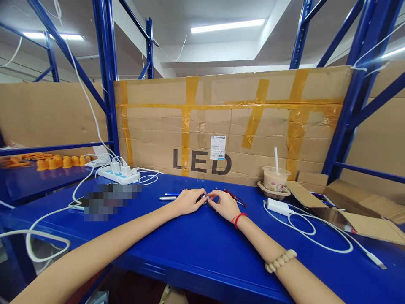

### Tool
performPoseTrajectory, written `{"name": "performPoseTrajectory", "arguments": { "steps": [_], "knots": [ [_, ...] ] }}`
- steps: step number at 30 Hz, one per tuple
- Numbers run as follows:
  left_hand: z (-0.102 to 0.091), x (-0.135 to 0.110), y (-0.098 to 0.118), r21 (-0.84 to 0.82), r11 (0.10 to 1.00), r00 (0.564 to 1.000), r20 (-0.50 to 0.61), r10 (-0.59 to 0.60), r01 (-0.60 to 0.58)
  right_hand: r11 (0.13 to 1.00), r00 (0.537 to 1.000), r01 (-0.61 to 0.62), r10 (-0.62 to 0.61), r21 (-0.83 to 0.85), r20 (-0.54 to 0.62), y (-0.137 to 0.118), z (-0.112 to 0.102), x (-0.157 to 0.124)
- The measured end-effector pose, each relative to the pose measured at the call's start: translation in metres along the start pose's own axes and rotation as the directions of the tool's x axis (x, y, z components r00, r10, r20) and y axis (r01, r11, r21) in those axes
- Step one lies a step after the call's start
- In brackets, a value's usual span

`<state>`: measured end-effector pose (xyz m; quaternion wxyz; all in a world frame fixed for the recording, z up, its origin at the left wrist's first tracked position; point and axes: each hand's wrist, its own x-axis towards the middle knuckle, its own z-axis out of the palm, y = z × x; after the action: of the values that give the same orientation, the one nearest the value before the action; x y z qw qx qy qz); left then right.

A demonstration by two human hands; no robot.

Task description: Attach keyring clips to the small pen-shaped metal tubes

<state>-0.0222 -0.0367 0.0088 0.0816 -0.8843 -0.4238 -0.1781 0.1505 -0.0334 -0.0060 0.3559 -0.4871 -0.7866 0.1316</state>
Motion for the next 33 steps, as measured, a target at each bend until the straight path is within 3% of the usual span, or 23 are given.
{"name": "performPoseTrajectory", "arguments": {
  "steps": [7,15,24,33],
  "knots": [
    [0.0000,0.0002,-0.0005,0.019,1.000,1.000,-0.004,-0.009,0.009,1.000,0.998,0.013,-0.014,-0.002,-0.065,-0.0030,-0.0022,0.0000],
    [0.0011,0.0024,-0.0012,0.016,1.000,1.000,-0.003,-0.019,0.019,0.982,0.998,-0.001,0.013,0.191,-0.062,-0.0078,-0.0037,-0.0005],
    [0.0044,0.0048,-0.0036,0.071,0.997,1.000,-0.016,-0.025,0.026,0.967,0.993,0.076,-0.052,0.241,-0.103,-0.0035,-0.0032,0.0020],
    [0.0041,0.0046,-0.0041,0.074,0.997,1.000,-0.013,-0.028,0.029,0.958,0.992,0.023,0.013,0.285,-0.122,-0.0055,-0.0038,0.0019]
  ]
}}
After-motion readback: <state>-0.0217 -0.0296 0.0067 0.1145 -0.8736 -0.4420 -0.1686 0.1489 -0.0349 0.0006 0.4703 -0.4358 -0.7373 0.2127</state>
